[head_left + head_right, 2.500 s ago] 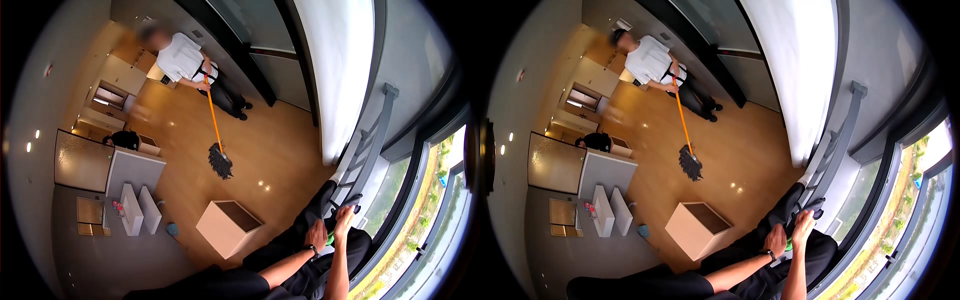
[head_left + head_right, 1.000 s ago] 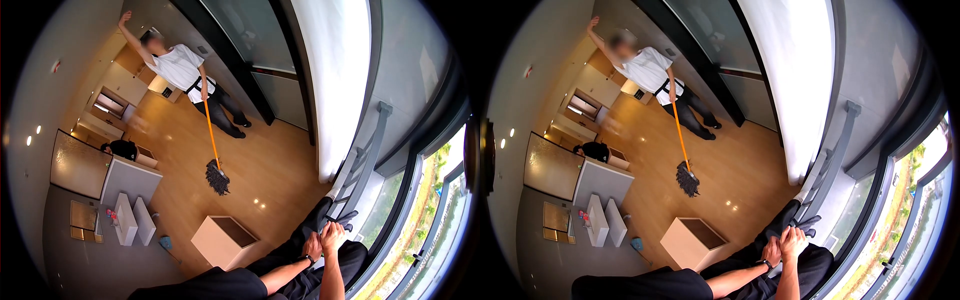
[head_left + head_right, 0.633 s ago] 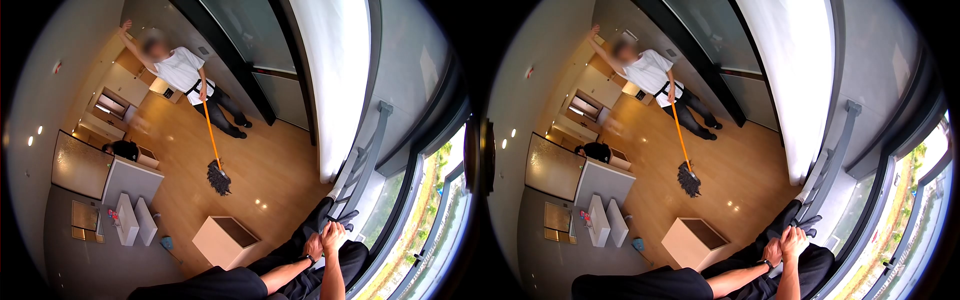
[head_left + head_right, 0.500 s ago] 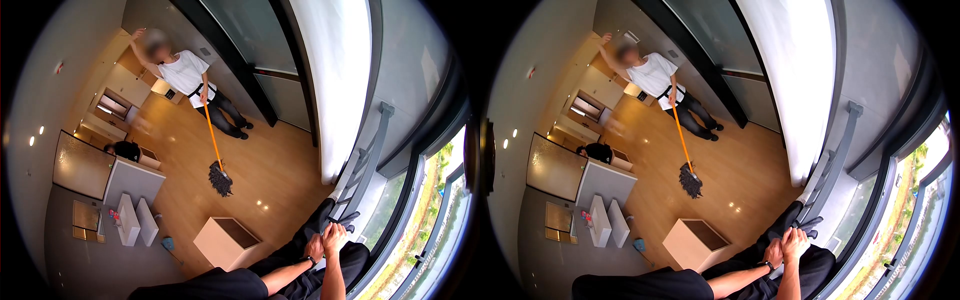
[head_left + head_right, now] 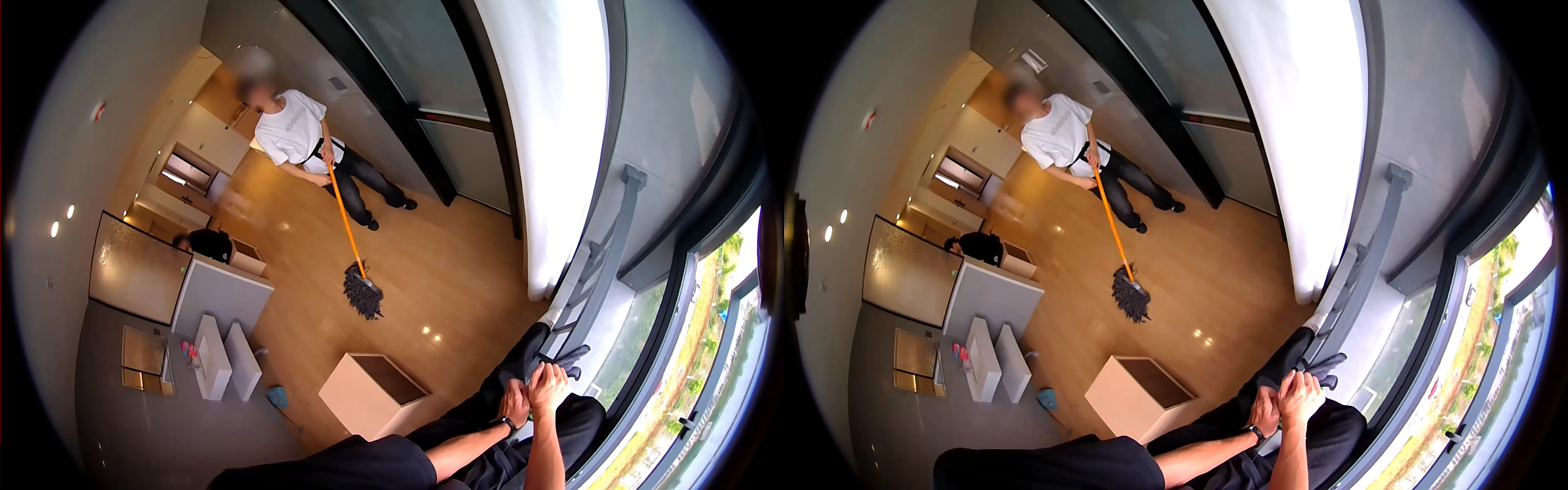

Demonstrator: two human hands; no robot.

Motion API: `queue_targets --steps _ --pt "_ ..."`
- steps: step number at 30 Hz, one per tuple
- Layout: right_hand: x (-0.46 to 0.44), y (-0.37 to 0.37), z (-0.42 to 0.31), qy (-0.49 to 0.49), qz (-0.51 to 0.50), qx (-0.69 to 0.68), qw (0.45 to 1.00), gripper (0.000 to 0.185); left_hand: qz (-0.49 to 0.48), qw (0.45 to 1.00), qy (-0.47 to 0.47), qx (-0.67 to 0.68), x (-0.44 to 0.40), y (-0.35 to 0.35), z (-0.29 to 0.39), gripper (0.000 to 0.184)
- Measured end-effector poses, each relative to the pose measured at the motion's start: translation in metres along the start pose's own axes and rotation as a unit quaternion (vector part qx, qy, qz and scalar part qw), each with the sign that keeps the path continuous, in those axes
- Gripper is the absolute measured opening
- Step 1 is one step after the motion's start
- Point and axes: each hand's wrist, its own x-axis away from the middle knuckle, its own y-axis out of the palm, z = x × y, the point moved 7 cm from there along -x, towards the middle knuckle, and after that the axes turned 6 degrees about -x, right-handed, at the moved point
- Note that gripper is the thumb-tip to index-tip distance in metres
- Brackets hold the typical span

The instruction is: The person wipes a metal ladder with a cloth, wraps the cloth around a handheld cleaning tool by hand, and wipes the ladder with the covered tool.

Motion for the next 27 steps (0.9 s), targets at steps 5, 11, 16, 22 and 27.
queue_targets --steps 5,11,16,22,27 --pt "0.002 0.003 0.004 0.006 -0.005 -0.002 1.000 0.026 -0.009 1.000 -0.004 0.000 0.000 0.003 -0.005 0.020" --pt "0.000 0.003 0.001 -0.001 -0.004 0.005 1.000 0.026 -0.032 0.999 0.017 -0.023 0.000 0.001 0.006 0.017" --pt "0.001 0.004 0.001 0.002 -0.001 -0.002 1.000 0.027 -0.010 0.997 0.077 -0.019 0.001 -0.002 0.012 0.013" --pt "0.001 0.004 0.001 -0.002 0.003 0.000 1.000 0.027 -0.016 0.997 0.075 -0.004 0.000 -0.002 0.012 0.012" --pt "0.000 0.001 -0.002 0.001 0.004 -0.012 1.000 0.027 -0.007 0.997 0.082 -0.008 -0.001 -0.005 0.015 0.013"
